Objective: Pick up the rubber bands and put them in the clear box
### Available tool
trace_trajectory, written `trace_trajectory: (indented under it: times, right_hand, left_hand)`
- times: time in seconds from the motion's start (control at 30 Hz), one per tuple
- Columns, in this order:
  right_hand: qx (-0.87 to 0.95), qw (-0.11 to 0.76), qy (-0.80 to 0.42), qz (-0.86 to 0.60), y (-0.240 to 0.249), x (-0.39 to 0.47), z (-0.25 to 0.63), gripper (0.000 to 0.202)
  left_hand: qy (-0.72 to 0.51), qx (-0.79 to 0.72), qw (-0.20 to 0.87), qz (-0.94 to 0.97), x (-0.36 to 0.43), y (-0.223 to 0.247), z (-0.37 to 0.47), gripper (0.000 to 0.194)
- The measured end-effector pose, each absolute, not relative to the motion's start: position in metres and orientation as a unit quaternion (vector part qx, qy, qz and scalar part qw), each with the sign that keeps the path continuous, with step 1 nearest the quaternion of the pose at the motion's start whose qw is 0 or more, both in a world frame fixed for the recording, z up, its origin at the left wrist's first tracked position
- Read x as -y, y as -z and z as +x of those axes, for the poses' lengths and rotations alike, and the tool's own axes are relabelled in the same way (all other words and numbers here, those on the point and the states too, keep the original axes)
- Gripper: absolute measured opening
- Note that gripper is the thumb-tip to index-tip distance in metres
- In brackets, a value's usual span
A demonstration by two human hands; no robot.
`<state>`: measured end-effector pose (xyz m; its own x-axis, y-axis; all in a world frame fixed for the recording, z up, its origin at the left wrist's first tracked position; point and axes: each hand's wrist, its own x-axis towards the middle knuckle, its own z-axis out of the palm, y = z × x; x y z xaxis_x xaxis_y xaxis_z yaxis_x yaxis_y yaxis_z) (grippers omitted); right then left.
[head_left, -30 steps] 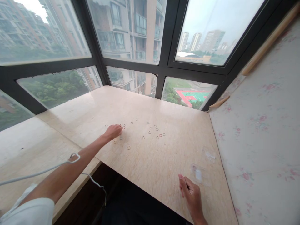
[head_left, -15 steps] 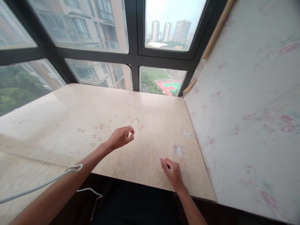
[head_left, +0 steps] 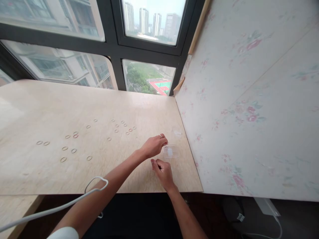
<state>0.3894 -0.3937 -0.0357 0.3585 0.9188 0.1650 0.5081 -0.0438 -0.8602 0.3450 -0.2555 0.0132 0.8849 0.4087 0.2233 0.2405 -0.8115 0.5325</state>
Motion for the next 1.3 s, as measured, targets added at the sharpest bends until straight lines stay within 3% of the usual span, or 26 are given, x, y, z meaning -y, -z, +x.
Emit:
trace_trajectory:
  times: [0.23, 0.73, 0.9, 1.0, 1.07, 1.13, 1.3]
  right_hand:
    - [0.510, 0.467, -0.229, -0.685, 0.037, 0.393, 0.390, 0.046]
    - [0.470, 0.478, -0.293, -0.682, 0.035, 0.392, 0.388, 0.044]
    - [0.464, 0.505, -0.358, -0.634, 0.023, 0.366, 0.371, 0.034]
    - [0.500, 0.511, -0.336, -0.612, 0.006, 0.331, 0.358, 0.028]
    - [0.550, 0.463, -0.273, -0.639, -0.006, 0.299, 0.353, 0.030]
    - [0.626, 0.303, -0.184, -0.695, -0.015, 0.261, 0.352, 0.037]
    - [0.673, 0.098, -0.162, -0.715, -0.018, 0.185, 0.354, 0.023]
  left_hand:
    - [-0.145, -0.208, 0.251, 0.934, 0.253, 0.005, 0.352, 0.023]
    - [-0.275, -0.316, 0.315, 0.851, 0.241, 0.040, 0.266, 0.019]
    - [-0.319, -0.310, 0.353, 0.823, 0.245, 0.041, 0.258, 0.017]
    - [-0.349, -0.324, 0.378, 0.794, 0.244, 0.041, 0.256, 0.018]
    - [-0.362, -0.325, 0.381, 0.786, 0.242, 0.043, 0.254, 0.019]
    - [-0.365, -0.321, 0.378, 0.788, 0.242, 0.045, 0.253, 0.019]
    - [-0.375, -0.315, 0.377, 0.786, 0.240, 0.050, 0.252, 0.020]
